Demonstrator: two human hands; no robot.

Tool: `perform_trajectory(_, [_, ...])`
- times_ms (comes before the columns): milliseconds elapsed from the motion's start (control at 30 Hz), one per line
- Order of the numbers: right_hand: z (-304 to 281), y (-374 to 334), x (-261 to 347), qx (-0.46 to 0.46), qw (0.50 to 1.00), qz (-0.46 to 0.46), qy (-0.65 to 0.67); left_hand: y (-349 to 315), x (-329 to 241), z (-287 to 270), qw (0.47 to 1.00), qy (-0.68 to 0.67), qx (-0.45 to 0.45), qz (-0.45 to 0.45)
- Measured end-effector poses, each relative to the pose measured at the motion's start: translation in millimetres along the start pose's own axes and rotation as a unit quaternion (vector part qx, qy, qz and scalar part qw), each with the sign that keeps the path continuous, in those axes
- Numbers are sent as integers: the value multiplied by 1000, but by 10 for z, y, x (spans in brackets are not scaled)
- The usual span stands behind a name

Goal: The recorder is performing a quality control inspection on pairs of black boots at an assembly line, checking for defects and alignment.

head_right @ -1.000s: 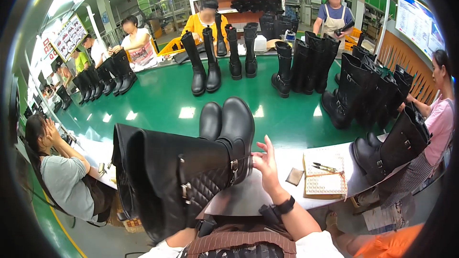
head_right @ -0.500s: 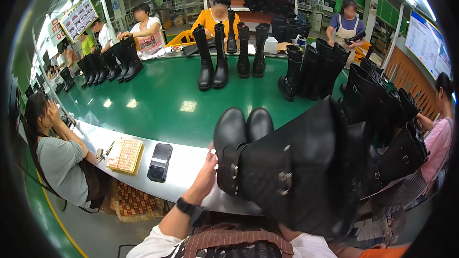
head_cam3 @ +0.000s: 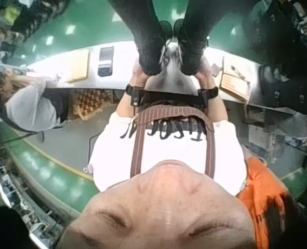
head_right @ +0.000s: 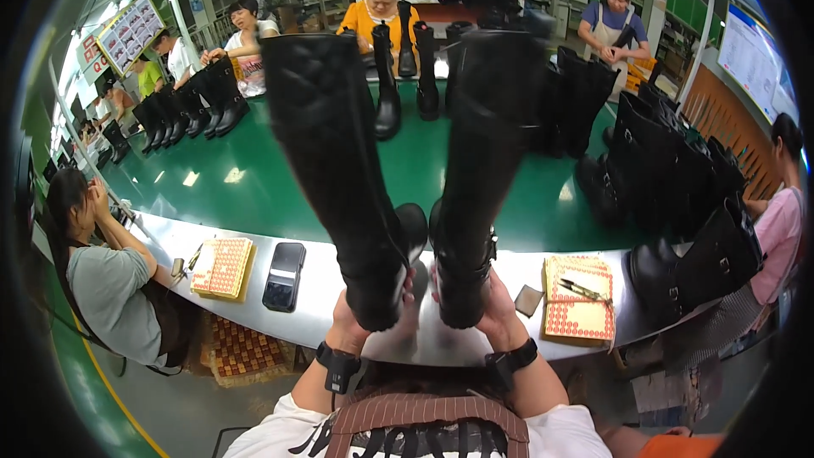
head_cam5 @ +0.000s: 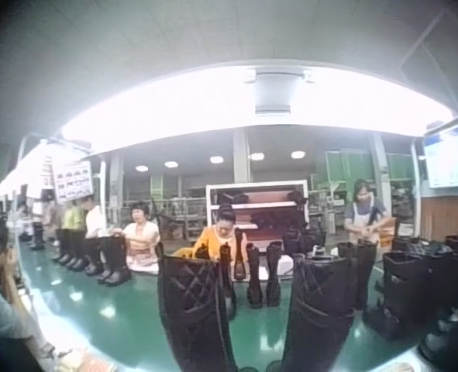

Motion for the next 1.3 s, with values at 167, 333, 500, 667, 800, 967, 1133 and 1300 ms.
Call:
perform_trajectory(167, [0, -115, -35, 3, 999, -22, 39, -70, 30, 21, 997, -81, 3, 7])
perform_trajectory(333, [-22, -176, 72, -6, 998, -58, 8, -109, -124, 21, 998, -41, 20, 50])
perform_trajectory(500, [14, -218, 106, 10, 994, -110, -29, -159, -235, -170, 992, -47, -55, 107])
perform_trajectory(667, [15, -270, 84, -28, 974, -150, -169, -217, -183, -267, 982, 90, -91, 142])
perform_trajectory(800, [17, -288, 117, -72, 967, -173, -175, -227, -167, -311, 973, 103, -140, 152])
perform_trajectory(967, [22, -295, 160, -109, 955, -193, -198, -243, -185, -277, 964, 114, -171, 166])
perform_trajectory(1133, [-34, -286, 159, -104, 951, -194, -216, -249, -170, -276, 961, 142, -170, 168])
perform_trajectory(1300, [-99, -270, 176, -89, 949, -198, -230, -239, -181, -295, 961, 164, -138, 177])
Point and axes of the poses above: each hand's wrist, its own y-axis towards the middle knuckle, its own z-axis out of the palm, x = y × z, the point moved 7 cm from there along y, towards the middle knuckle, and after that the axes turned 5 degrees about -z, right-handed, at the moved point
